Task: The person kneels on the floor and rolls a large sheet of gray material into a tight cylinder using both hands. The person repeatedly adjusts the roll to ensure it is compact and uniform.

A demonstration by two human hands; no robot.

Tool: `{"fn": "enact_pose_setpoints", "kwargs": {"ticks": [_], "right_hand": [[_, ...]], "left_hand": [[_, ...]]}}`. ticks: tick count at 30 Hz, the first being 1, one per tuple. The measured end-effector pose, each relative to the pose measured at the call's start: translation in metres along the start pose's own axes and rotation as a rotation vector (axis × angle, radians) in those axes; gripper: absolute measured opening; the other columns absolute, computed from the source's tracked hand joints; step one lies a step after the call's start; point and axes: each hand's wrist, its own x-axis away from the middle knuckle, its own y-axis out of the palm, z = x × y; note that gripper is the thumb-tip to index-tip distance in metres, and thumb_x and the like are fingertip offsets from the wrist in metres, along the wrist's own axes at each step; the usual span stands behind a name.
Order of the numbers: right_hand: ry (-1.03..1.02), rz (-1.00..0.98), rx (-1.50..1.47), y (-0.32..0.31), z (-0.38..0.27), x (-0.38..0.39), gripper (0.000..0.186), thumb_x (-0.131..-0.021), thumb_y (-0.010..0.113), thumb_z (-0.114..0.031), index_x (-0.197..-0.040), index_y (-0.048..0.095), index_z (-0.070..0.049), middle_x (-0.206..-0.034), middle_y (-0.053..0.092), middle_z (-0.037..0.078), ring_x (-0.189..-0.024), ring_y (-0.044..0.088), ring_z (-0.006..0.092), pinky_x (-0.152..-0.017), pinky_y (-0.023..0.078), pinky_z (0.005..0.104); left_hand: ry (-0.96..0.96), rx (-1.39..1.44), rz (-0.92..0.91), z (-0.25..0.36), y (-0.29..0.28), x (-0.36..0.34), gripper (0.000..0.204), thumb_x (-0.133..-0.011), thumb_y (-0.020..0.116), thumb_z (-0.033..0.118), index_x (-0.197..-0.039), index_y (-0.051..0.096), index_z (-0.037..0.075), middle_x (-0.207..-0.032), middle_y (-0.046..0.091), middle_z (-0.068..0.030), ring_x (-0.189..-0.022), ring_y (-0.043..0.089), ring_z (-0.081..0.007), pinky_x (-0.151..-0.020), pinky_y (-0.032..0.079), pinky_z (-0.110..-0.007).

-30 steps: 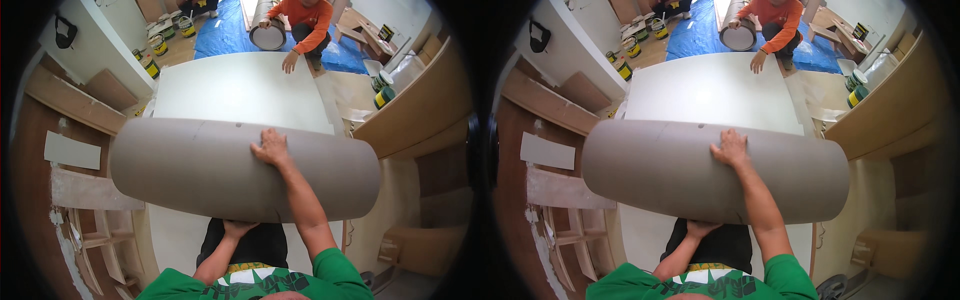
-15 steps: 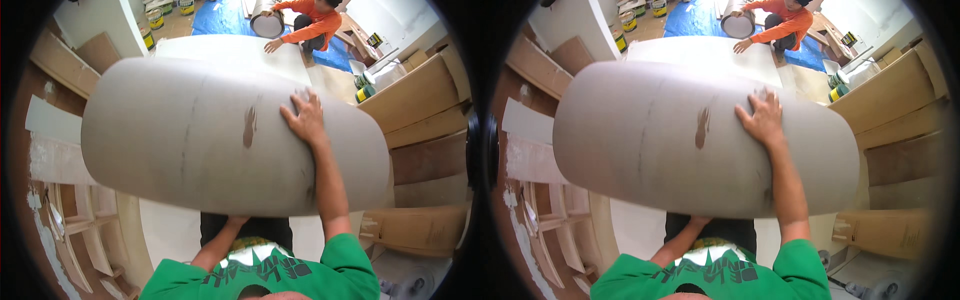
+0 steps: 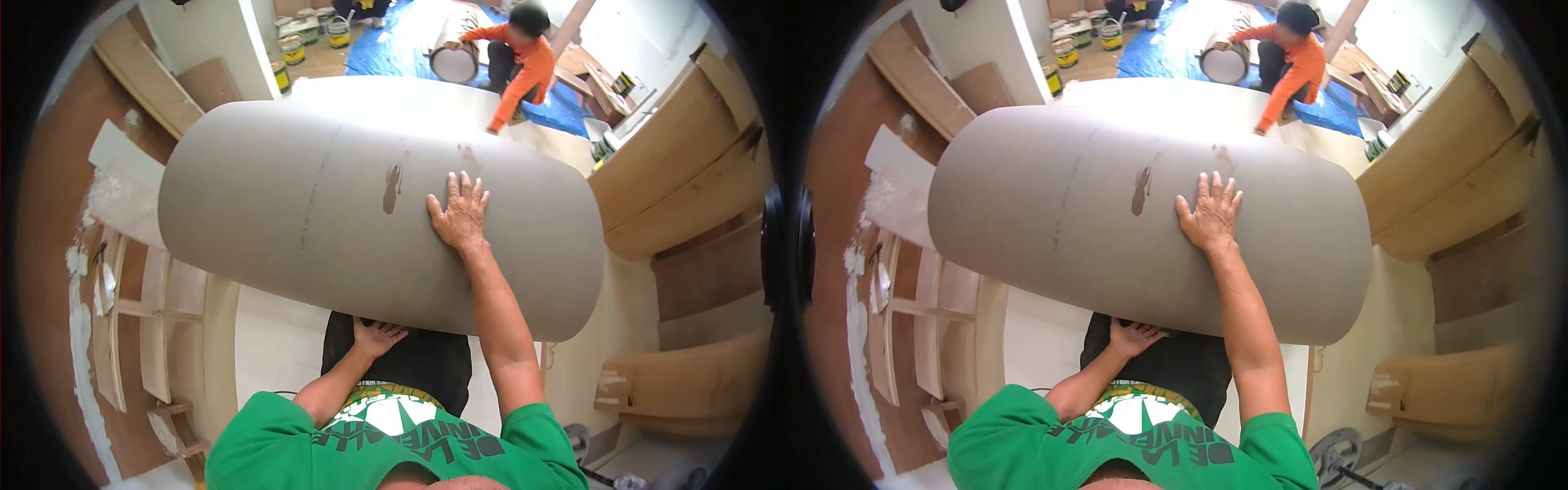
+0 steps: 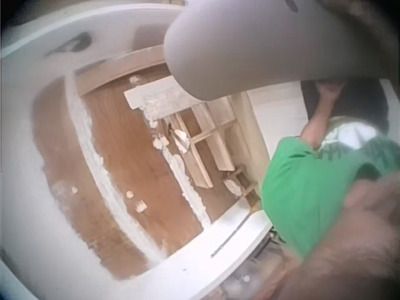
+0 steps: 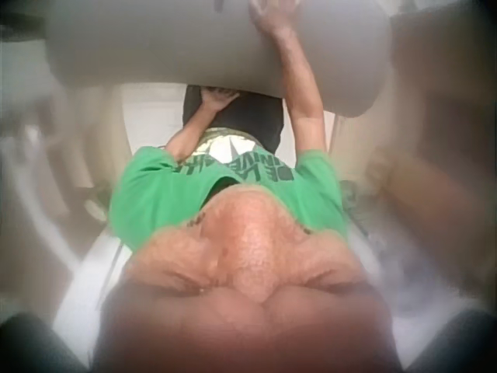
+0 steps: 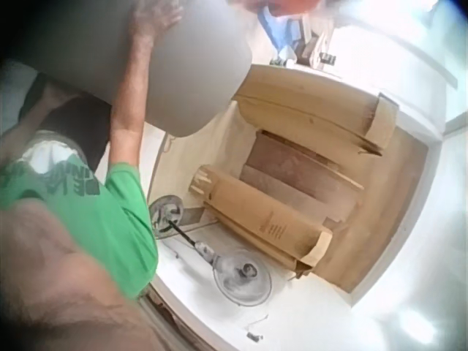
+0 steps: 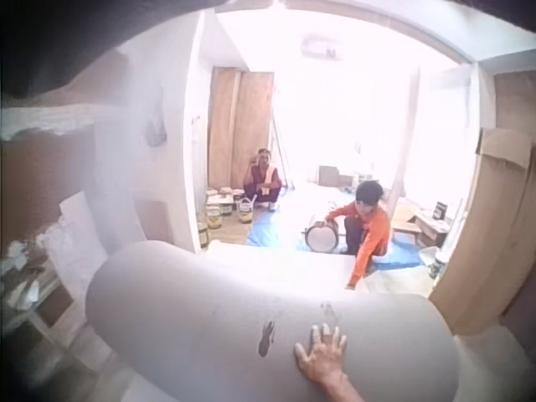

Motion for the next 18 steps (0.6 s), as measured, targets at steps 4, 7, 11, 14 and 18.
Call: {"fn": "enact_pose_setpoints", "kwargs": {"ticks": [4, 7, 11, 14, 18], "right_hand": [[-0.086, 0.079, 0.004, -0.013, -0.003, -0.007, 0.080, -0.096, 0.047, -0.059, -0.154, 0.038, -0.004, -0.161, 0.033, 0.020, -0.150, 0.021, 0.0471, -0.122, 0.011, 0.0607], [-0.167, 0.032, -0.020, -0.005, -0.002, 0.004, 0.080, -0.096, 0.047, -0.059, -0.154, 0.037, -0.005, -0.160, 0.035, 0.019, -0.150, 0.022, 0.0454, -0.122, 0.011, 0.0613], [-0.176, -0.034, 0.067, 0.014, -0.008, 0.045, 0.079, -0.096, 0.051, -0.057, -0.154, 0.038, -0.007, -0.160, 0.036, 0.017, -0.149, 0.025, 0.0430, -0.121, 0.014, 0.0627], [-0.213, 0.033, 0.113, 0.008, -0.021, 0.057, 0.078, -0.095, 0.051, -0.057, -0.155, 0.038, -0.007, -0.160, 0.036, 0.017, -0.149, 0.026, 0.0428, -0.120, 0.014, 0.0638], [-0.232, 0.127, 0.189, -0.017, -0.015, 0.064, 0.080, -0.095, 0.051, -0.057, -0.155, 0.038, -0.007, -0.159, 0.036, 0.018, -0.148, 0.026, 0.0436, -0.119, 0.015, 0.0648]], "left_hand": [[0.096, -0.191, -0.041, -0.015, -0.004, 0.008, 0.105, -0.090, 0.038, 0.082, -0.163, 0.011, 0.011, -0.166, 0.014, -0.0193, -0.154, 0.013, -0.0411, -0.122, 0.016, -0.061], [0.157, -0.134, 0.030, -0.015, -0.015, 0.009, 0.106, -0.090, 0.037, 0.082, -0.163, 0.007, 0.011, -0.166, 0.015, -0.0212, -0.152, 0.016, -0.0435, -0.121, 0.015, -0.061], [0.173, -0.045, 0.062, -0.024, -0.030, 0.012, 0.108, -0.090, 0.038, 0.083, -0.163, -0.003, 0.015, -0.164, 0.018, -0.0251, -0.150, 0.021, -0.0468, -0.121, 0.017, -0.060], [0.239, -0.041, 0.001, -0.012, -0.058, 0.002, 0.105, -0.091, 0.036, 0.082, -0.163, -0.002, 0.016, -0.167, 0.010, -0.0230, -0.153, 0.014, -0.0438, -0.121, 0.015, -0.060], [0.304, 0.060, -0.021, -0.010, -0.067, 0.003, 0.106, -0.090, 0.040, 0.080, -0.163, -0.004, 0.017, -0.167, 0.011, -0.0224, -0.152, 0.019, -0.0449, -0.121, 0.018, -0.060]]}}
